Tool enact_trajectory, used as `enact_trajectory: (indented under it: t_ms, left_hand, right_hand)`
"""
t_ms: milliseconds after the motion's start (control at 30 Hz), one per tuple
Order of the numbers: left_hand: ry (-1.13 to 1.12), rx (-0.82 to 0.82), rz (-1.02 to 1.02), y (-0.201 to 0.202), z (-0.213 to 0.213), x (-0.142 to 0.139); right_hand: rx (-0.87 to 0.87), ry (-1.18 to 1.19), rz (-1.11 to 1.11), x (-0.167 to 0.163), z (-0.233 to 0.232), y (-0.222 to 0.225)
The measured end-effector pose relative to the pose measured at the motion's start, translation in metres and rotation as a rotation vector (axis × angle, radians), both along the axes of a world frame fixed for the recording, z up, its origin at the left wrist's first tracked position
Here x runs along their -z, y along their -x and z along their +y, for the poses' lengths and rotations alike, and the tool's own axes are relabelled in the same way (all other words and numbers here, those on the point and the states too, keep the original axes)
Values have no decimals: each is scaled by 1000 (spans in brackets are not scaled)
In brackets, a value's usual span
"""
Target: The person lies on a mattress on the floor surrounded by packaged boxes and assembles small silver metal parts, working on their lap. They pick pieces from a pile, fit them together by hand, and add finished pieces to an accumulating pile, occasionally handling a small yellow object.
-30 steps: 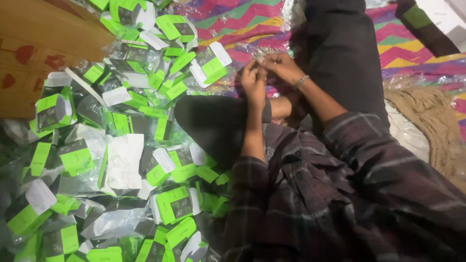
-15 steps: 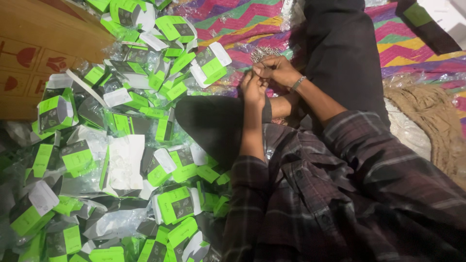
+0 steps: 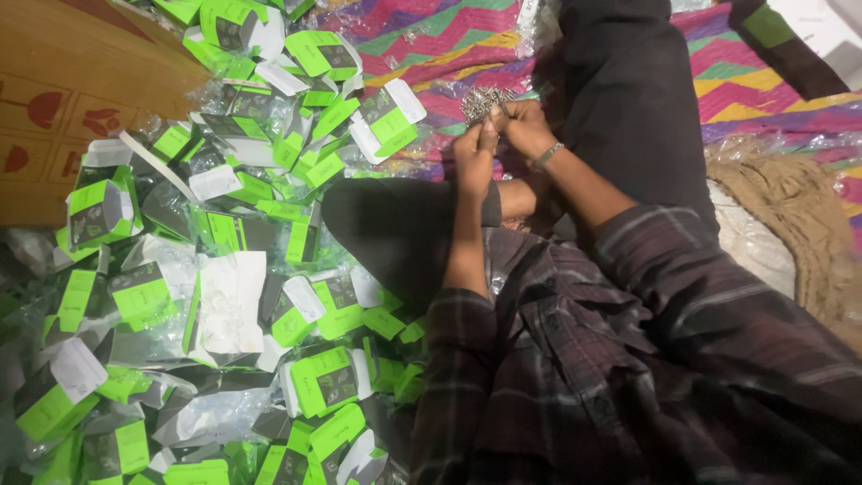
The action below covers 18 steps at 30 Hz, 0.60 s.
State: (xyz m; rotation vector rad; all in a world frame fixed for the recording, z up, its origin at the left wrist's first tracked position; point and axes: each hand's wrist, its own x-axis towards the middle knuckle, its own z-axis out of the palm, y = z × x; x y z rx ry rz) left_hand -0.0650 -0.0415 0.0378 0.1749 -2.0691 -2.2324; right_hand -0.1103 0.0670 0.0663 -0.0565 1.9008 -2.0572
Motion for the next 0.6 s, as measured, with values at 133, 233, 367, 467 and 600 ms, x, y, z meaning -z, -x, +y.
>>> enact_trajectory:
  t_ms: [133,233,367,467,600]
  left_hand:
    - [136,54,25,6,-11,2]
    - [234,69,-22,8,-13,2]
    - [221,74,22,8,-7,0]
    - [243,61,40,9,-4,3]
    - [266,89,-41,12,-4,5]
  right_hand:
    - [39,-84,-10,-4,-8,1]
    - [93,-84,46,-5,-14,0]
    - [182,-231,139,-3,-14,2]
    - [219,-227,146,-2,-17,-1]
    - [234,-140,18,-10,-18,-5]
